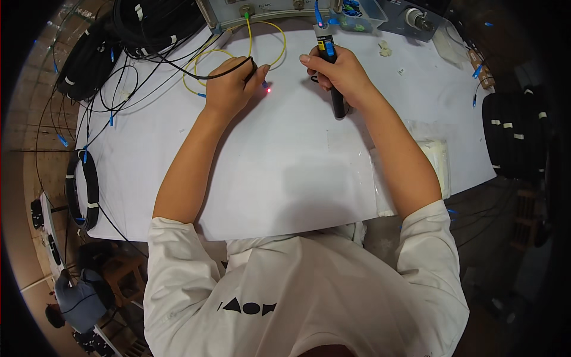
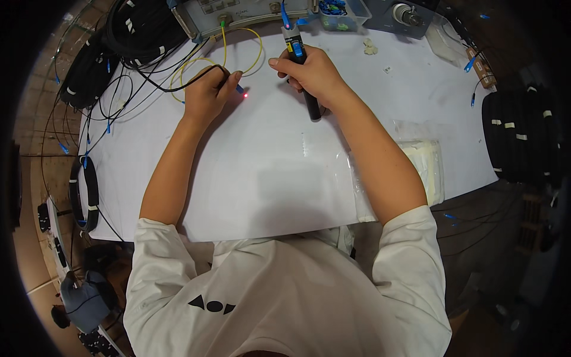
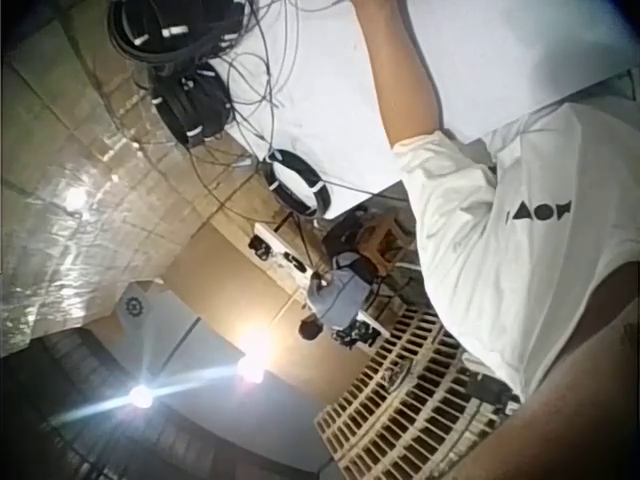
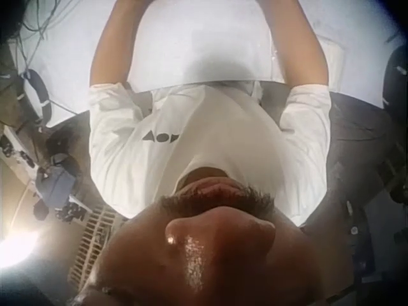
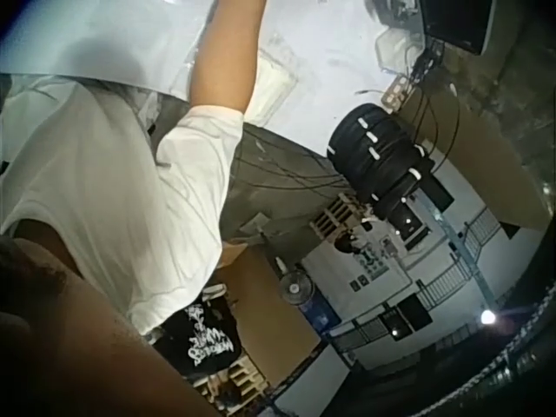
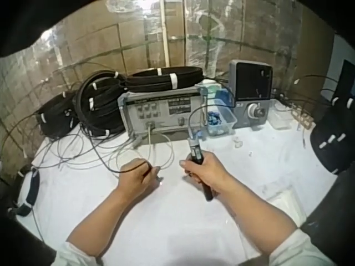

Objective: Connecting fiber optic cables to measurement equipment and verifying light continuity using a visual fault locator laser source.

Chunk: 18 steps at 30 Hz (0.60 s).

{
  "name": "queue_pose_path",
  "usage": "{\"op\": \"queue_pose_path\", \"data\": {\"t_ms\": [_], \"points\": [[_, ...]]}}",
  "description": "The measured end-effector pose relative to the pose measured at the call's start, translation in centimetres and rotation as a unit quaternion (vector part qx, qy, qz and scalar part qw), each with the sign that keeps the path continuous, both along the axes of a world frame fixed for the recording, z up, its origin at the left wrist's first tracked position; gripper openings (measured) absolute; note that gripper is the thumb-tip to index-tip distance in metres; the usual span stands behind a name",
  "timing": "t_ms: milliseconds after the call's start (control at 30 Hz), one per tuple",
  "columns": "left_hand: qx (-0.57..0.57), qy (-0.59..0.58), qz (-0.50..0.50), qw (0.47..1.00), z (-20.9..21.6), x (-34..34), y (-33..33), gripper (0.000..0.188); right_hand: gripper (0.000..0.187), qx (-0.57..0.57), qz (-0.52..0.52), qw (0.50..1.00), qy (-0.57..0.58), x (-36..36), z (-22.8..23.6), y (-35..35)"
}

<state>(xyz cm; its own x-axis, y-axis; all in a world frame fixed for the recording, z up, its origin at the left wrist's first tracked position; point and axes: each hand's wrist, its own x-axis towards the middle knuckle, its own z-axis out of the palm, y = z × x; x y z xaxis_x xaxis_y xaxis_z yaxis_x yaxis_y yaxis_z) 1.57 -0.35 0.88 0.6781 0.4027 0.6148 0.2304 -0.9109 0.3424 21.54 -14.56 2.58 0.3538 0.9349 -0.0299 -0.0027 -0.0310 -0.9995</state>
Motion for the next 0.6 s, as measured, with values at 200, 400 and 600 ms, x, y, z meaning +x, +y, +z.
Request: {"op": "queue_pose_path", "data": {"t_ms": [200, 400, 600], "points": [[-0.044, -0.028, 0.007, 0.999, -1.0, 0.2, 0.3, 0.044, 0.026, -0.002, -0.006, 1.0, 0.012, -0.3, 0.2, -0.1], [-0.092, 0.005, 0.042, 0.995, -1.4, 0.3, 0.2, 0.047, 0.025, -0.007, -0.005, 1.0, 0.003, -0.2, 0.3, -0.4], [-0.183, 0.06, 0.098, 0.976, -0.9, 0.2, 0.3, 0.05, 0.025, -0.003, -0.004, 1.0, 0.001, -0.3, 0.4, -0.3]]}}
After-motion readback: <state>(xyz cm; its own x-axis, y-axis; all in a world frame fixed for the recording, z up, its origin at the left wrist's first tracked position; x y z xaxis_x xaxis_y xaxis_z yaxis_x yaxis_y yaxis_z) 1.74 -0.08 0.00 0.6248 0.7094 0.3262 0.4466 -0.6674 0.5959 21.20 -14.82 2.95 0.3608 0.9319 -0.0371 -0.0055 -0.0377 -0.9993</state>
